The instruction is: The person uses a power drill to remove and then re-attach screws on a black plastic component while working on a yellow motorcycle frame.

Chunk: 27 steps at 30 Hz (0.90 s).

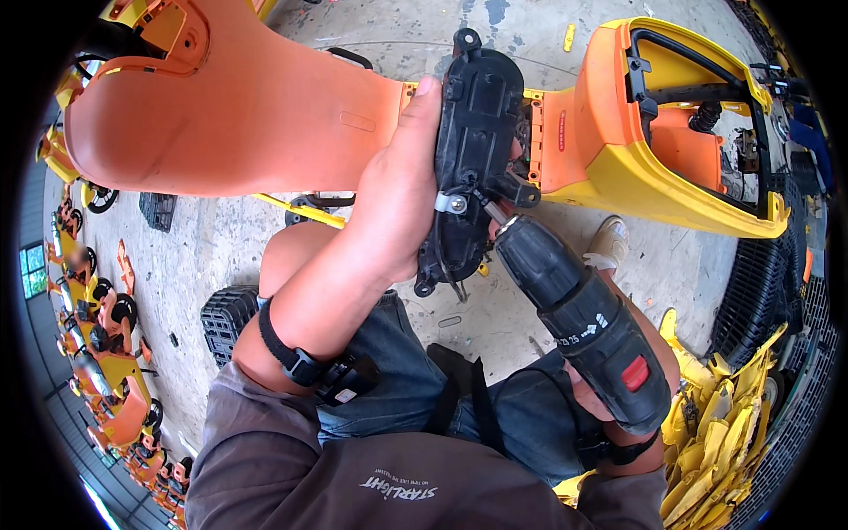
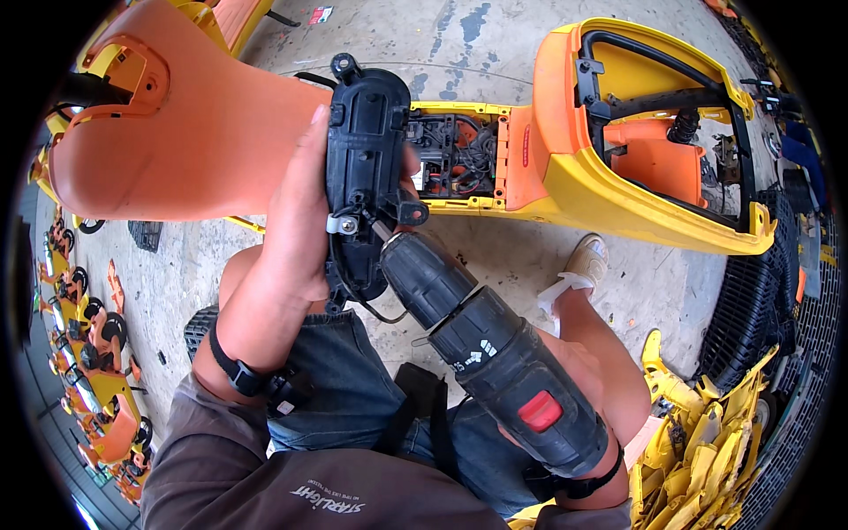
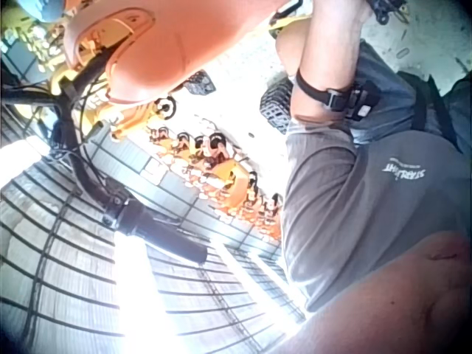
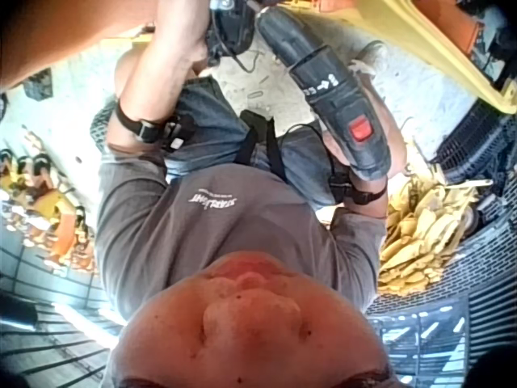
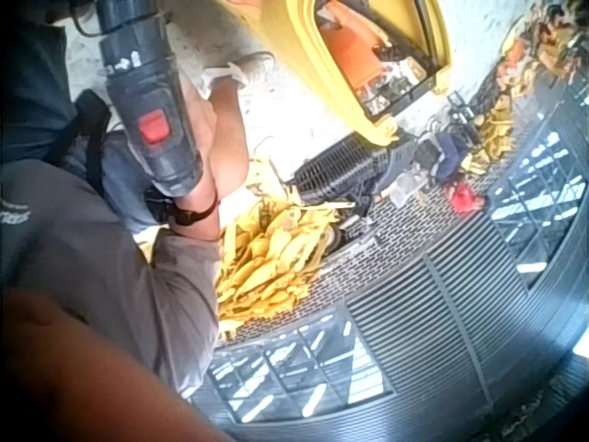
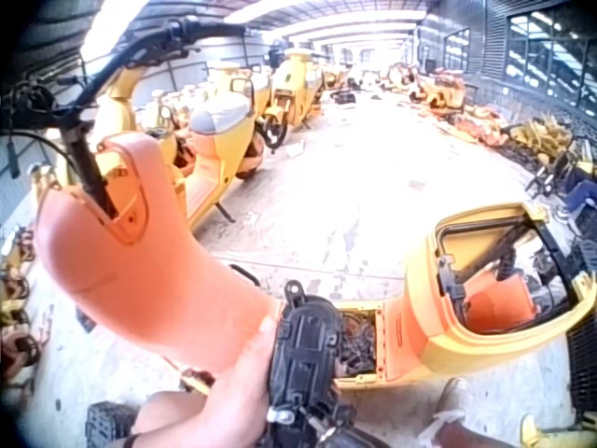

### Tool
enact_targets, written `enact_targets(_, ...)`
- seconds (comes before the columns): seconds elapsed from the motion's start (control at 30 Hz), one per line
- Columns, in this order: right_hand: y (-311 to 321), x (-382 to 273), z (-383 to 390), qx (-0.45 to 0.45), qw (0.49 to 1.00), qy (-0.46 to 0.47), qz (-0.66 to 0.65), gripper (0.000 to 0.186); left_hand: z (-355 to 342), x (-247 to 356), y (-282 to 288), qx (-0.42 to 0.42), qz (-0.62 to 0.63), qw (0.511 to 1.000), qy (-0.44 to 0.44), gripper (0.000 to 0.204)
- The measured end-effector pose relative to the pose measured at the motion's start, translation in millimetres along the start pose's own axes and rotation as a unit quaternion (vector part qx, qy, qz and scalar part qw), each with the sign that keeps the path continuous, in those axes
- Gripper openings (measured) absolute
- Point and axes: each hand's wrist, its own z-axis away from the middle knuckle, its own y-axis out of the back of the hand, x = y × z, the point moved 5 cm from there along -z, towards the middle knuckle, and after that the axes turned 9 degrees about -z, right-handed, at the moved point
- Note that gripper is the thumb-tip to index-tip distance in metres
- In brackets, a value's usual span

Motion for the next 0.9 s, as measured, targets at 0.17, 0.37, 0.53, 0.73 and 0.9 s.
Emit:
enact_targets(0.17,-3,3,0,-0.016,0.999,-0.038,-0.016,0.069,0,-4,1,-0.003,-0.001,1.0,0.011,0.062)
enact_targets(0.37,-2,-9,-6,-0.022,0.997,0.026,0.063,0.068,1,-3,-4,0.017,0.021,0.999,0.017,0.065)
enact_targets(0.53,-2,-7,-7,-0.02,0.998,-0.019,0.053,0.067,1,-8,-3,0.015,0.022,0.999,0.022,0.065)
enact_targets(0.73,-3,-11,-8,-0.008,0.997,-0.053,0.047,0.063,2,-8,-7,0.033,0.033,0.998,0.032,0.067)
enact_targets(0.9,-6,-18,-13,-0.017,0.997,-0.048,0.066,0.057,2,-14,-2,0.036,0.039,0.998,0.036,0.068)
